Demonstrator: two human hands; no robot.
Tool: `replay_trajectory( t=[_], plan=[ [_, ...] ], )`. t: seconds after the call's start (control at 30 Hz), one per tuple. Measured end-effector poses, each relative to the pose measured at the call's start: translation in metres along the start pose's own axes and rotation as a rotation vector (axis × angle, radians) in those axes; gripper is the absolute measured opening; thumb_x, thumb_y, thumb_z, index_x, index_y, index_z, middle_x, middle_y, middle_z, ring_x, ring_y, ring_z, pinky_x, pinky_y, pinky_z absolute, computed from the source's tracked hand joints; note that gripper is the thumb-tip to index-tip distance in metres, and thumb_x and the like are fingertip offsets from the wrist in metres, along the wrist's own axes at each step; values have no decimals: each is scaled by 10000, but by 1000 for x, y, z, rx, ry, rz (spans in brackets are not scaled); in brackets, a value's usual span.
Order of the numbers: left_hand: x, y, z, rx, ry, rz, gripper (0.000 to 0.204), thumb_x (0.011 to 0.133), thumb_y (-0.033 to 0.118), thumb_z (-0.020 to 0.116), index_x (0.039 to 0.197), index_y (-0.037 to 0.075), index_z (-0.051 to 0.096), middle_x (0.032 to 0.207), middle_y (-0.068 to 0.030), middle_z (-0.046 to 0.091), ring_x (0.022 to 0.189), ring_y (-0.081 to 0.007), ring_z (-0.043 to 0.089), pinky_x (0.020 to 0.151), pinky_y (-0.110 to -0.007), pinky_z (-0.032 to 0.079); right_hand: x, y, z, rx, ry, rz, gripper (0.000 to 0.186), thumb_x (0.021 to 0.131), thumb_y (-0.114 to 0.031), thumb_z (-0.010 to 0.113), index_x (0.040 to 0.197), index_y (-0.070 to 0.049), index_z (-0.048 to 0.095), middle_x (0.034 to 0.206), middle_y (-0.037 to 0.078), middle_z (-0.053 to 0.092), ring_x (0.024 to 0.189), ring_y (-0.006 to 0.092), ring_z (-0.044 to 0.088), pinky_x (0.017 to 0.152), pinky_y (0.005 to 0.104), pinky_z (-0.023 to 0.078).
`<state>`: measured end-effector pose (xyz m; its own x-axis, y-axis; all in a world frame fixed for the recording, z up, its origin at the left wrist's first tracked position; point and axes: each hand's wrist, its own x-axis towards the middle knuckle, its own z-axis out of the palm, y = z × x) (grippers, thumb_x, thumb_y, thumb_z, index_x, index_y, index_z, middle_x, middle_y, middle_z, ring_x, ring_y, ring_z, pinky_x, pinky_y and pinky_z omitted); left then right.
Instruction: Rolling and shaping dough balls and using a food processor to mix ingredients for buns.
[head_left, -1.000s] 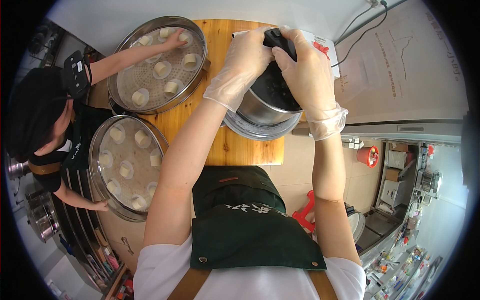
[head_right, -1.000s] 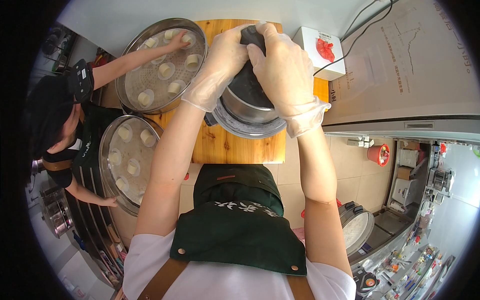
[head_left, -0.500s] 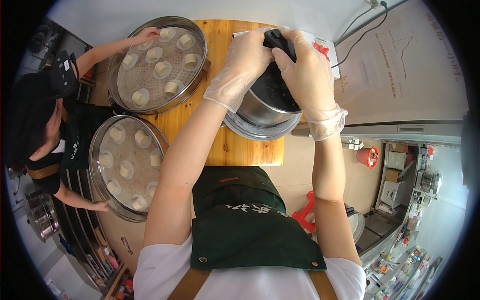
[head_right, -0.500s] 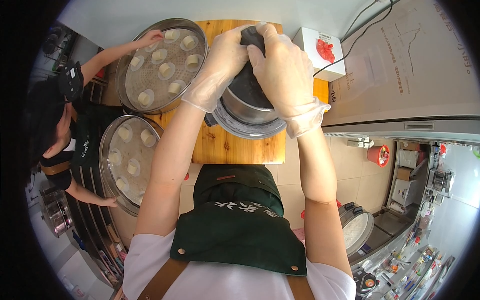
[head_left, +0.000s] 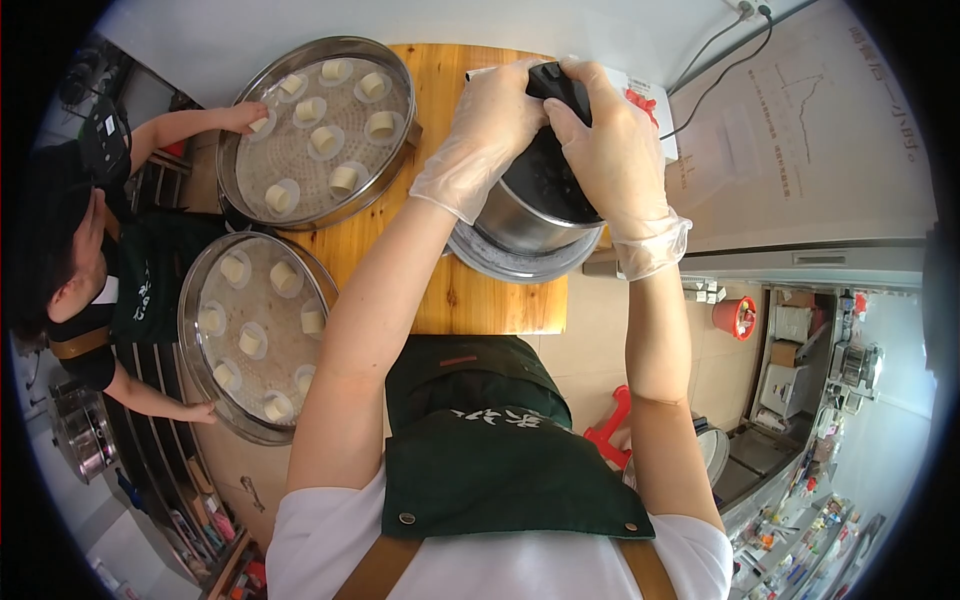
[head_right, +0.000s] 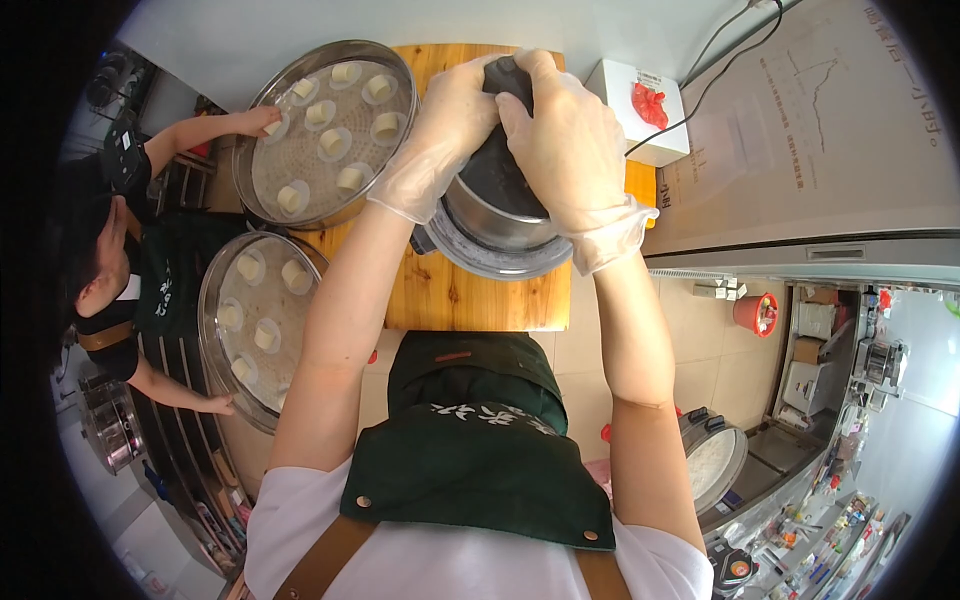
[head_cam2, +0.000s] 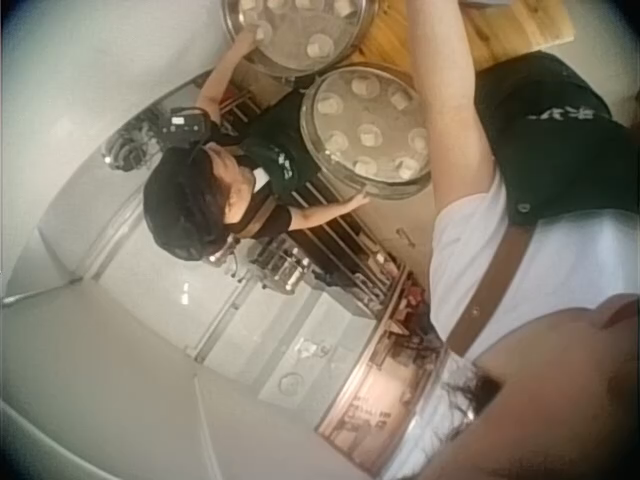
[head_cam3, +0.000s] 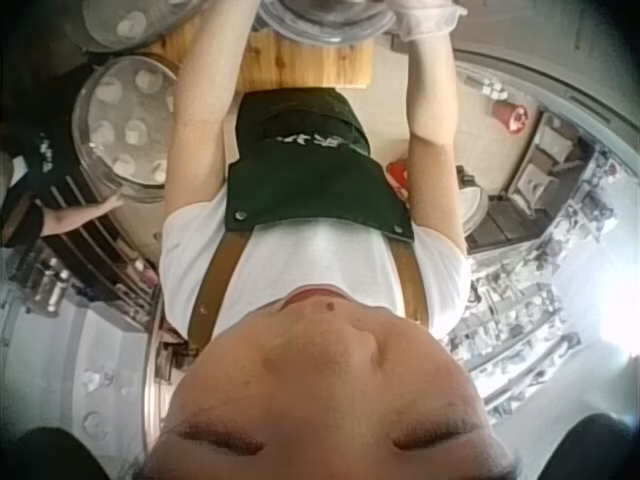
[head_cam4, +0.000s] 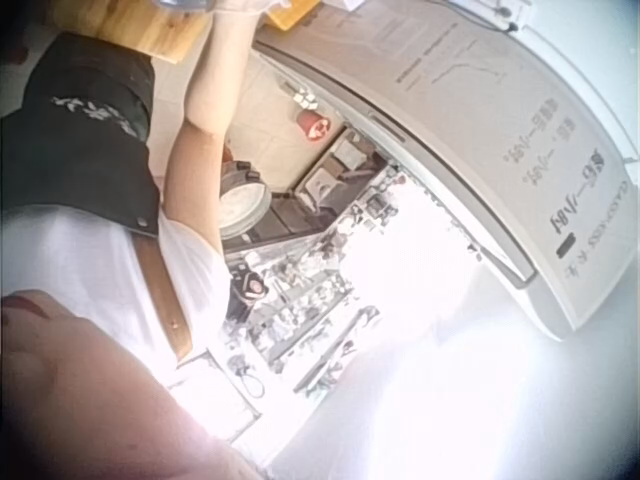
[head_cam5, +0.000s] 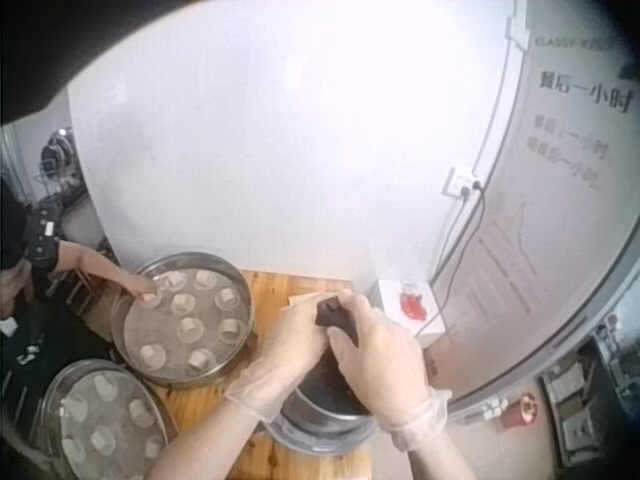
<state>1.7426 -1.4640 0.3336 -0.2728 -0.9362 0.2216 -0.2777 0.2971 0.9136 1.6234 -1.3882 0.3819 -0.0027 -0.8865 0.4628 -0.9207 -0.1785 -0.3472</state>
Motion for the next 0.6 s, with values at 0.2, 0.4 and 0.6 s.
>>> replay_trajectory(
  t=[0.2, 0.4, 0.6],
  plan=[
    [7, -9, 8, -54, 1, -26, 341, 836, 139, 687, 1169, 72, 715, 1005, -212, 739, 975, -375, 709, 854, -420, 557, 2, 0, 0, 13, -14, 131, 454, 893, -239, 704, 1291, -58, 584, 988, 195, 726, 869, 406, 701, 738, 472, 562],
    [15, -20, 7, 7, 33, -10, 351, 827, 171, 711, 1161, 65, 715, 1024, -231, 728, 1008, -377, 700, 880, -438, 551, 6, 3, 5, 72, 39, 24, 448, 890, -238, 702, 1294, -81, 589, 984, 208, 725, 870, 410, 700, 747, 472, 558],
    [11, -15, 9, 76, 50, -22, 301, 809, 70, 662, 1102, 35, 722, 1025, -253, 712, 997, -401, 694, 866, -425, 552, 4, -2, 2, 26, 2, 76, 461, 908, -256, 698, 1331, -108, 588, 1003, 237, 721, 900, 414, 701, 776, 471, 557]
  ],
)
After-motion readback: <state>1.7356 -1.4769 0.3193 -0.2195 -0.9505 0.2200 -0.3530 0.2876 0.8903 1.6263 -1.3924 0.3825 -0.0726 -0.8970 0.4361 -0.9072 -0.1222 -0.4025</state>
